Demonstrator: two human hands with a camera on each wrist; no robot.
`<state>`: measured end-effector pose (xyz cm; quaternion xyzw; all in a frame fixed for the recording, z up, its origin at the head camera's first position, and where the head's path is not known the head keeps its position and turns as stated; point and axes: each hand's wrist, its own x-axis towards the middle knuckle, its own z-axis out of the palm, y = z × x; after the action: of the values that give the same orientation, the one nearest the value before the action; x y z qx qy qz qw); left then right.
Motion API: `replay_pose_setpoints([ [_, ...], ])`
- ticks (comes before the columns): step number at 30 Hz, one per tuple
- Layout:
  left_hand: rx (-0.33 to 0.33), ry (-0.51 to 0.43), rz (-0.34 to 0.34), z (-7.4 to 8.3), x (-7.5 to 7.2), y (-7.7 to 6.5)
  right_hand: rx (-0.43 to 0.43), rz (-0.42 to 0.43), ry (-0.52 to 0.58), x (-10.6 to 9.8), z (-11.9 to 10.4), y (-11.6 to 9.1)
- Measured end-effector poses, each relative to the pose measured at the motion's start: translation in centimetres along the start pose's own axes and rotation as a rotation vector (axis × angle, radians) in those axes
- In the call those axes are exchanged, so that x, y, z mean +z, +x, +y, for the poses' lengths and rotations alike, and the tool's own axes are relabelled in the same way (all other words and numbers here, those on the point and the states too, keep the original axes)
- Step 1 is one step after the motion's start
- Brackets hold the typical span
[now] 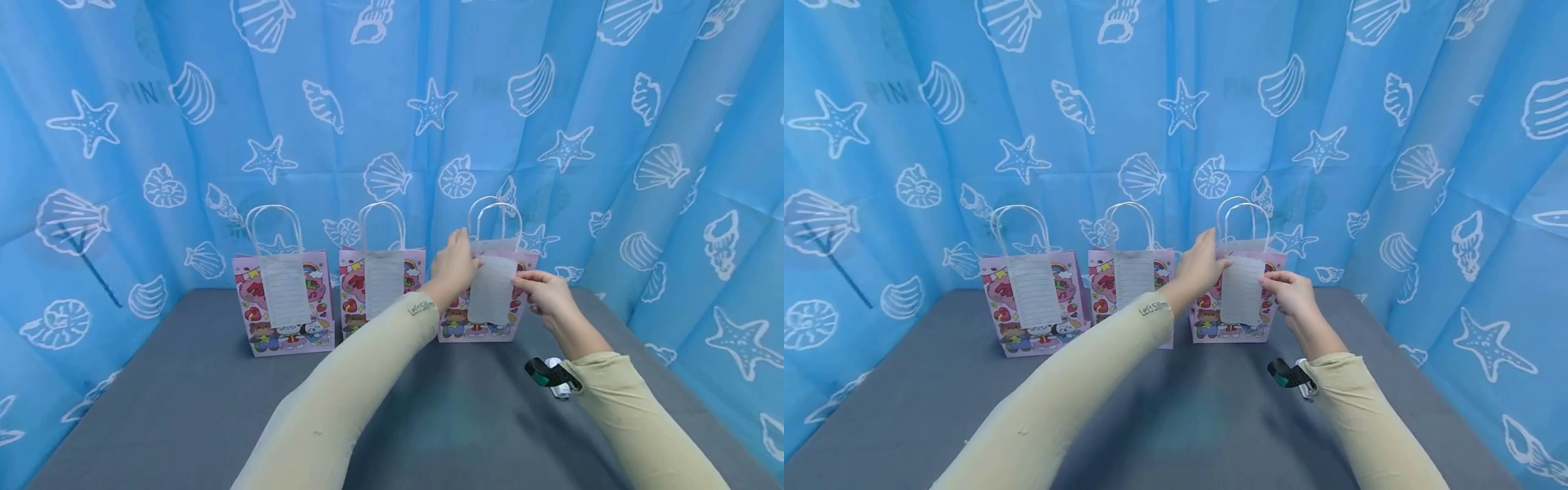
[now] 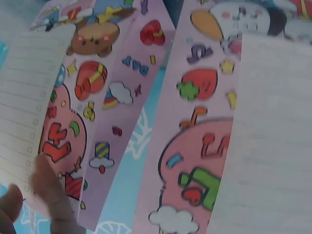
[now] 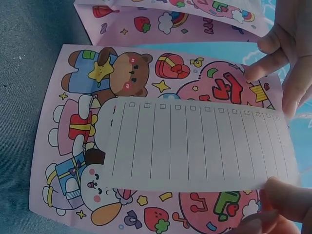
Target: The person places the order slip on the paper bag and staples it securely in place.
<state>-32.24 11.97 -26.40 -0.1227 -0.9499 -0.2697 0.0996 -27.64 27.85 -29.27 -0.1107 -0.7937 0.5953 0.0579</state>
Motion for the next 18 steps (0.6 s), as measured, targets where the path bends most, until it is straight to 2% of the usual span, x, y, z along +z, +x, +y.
replay_pose_setpoints([
  [8,0.019,0.138,-0.003,0.3,0.4,0.8,0.007,0.003,0.020,0.3,0.2,0.5],
  [12,0.041,0.162,0.019,0.0,0.5,1.1,-0.006,0.011,-0.005,0.5,0.2,0.6],
  [15,0.065,0.173,0.033,-0.3,0.4,1.3,-0.128,0.115,-0.067,0.7,0.4,0.6],
  [18,0.072,0.175,0.029,-0.4,0.3,1.6,-0.351,0.288,-0.200,0.8,0.5,0.8],
])
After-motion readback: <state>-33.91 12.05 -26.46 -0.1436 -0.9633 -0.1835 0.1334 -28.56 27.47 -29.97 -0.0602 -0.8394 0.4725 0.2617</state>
